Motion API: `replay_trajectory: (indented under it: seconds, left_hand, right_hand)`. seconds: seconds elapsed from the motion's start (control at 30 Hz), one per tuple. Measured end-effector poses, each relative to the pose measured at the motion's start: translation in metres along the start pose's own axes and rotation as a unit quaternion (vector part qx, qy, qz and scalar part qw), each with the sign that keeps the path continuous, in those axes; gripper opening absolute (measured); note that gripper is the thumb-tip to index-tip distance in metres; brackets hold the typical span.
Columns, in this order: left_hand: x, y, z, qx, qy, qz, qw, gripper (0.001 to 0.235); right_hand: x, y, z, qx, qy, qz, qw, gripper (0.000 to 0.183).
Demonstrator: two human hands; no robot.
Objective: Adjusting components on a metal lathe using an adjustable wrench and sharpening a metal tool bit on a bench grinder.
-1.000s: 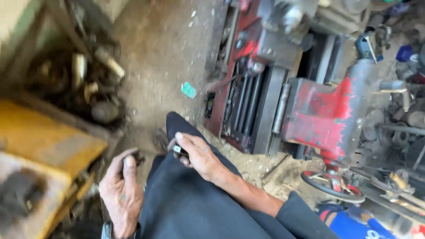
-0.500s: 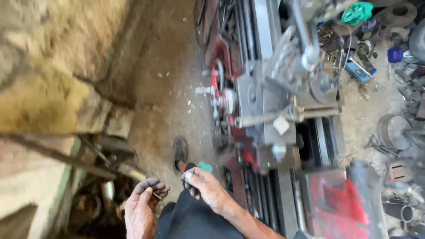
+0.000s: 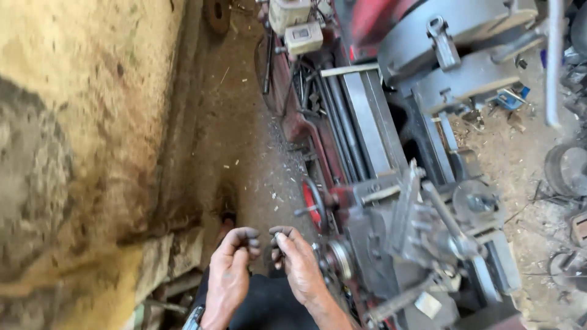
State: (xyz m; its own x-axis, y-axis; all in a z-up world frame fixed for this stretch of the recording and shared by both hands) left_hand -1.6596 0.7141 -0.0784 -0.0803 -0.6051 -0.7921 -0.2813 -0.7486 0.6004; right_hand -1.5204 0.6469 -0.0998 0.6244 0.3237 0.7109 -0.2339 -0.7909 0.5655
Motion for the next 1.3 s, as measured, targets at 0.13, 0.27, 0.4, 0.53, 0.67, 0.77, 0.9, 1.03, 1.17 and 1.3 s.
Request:
replay_trajectory:
  seconds: [0.13,0.27,0.4,0.53,0.67,0.77,0.9,1.03,1.17,1.3]
  left_hand:
    - [-0.107,-0.076,-0.005,0.051,-0.24,-0.205,0.947,0.028]
    - [-0.182,-0.137,0.003,0.141,-0.355,-0.362,0.85,0.028]
    - [-0.241,-0.196,-0.007,0.244,-0.387,-0.482,0.747,0.054]
    - [-0.279,-0.25,-0.02,0.339,-0.377,-0.512,0.693,0.069]
    - [-0.327,-0.311,-0.028,0.41,-0.348,-0.527,0.658,0.045]
    - [-0.359,-0.375,-0.04,0.366,-0.317,-0.494,0.722,0.056]
    - [-0.416,-0.48,-0.069,0.26,-0.364,-0.324,0.834,0.035]
    - [-0.434,-0.587,-0.104,0.268,-0.403,-0.34,0.807,0.03]
    - [-0.422,-0.666,-0.158,0.338,-0.451,-0.337,0.755,0.03]
    - [-0.397,-0.729,-0.216,0.419,-0.482,-0.337,0.691,0.033]
  right_hand:
    - [0.031,-0.087,-0.041,-0.073,-0.095,-0.01,0.993,0.027]
    - [0.056,-0.14,-0.086,-0.118,-0.159,-0.092,0.976,0.025]
    - [0.084,-0.196,-0.127,-0.133,-0.259,-0.132,0.948,0.018]
    - [0.129,-0.249,-0.156,-0.103,-0.474,-0.151,0.861,0.038]
    - [0.164,-0.308,-0.145,-0.173,-0.473,-0.129,0.854,0.037]
    - [0.213,-0.357,-0.147,-0.172,-0.438,-0.081,0.879,0.034]
    - [0.28,-0.403,-0.152,-0.072,-0.382,0.004,0.921,0.021]
    - [0.334,-0.44,-0.159,-0.072,-0.313,0.036,0.946,0.024]
    - [0.357,-0.46,-0.159,-0.119,-0.307,0.035,0.944,0.033]
    - [0.366,-0.476,-0.159,-0.178,-0.315,0.074,0.929,0.029]
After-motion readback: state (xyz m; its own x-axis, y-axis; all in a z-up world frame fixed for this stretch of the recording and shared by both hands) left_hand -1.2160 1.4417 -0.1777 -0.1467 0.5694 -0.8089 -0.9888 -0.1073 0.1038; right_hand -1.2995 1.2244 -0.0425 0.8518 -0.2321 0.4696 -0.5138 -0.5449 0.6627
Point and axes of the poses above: each hand's wrist, its own y-axis away from the middle knuckle, its own z-axis out of the back of the hand, x = y × z, the point moved 4 cm from there along -y, towards the middle knuckle, and after that the axes turned 5 degrees about x, right-handed, at the moved point
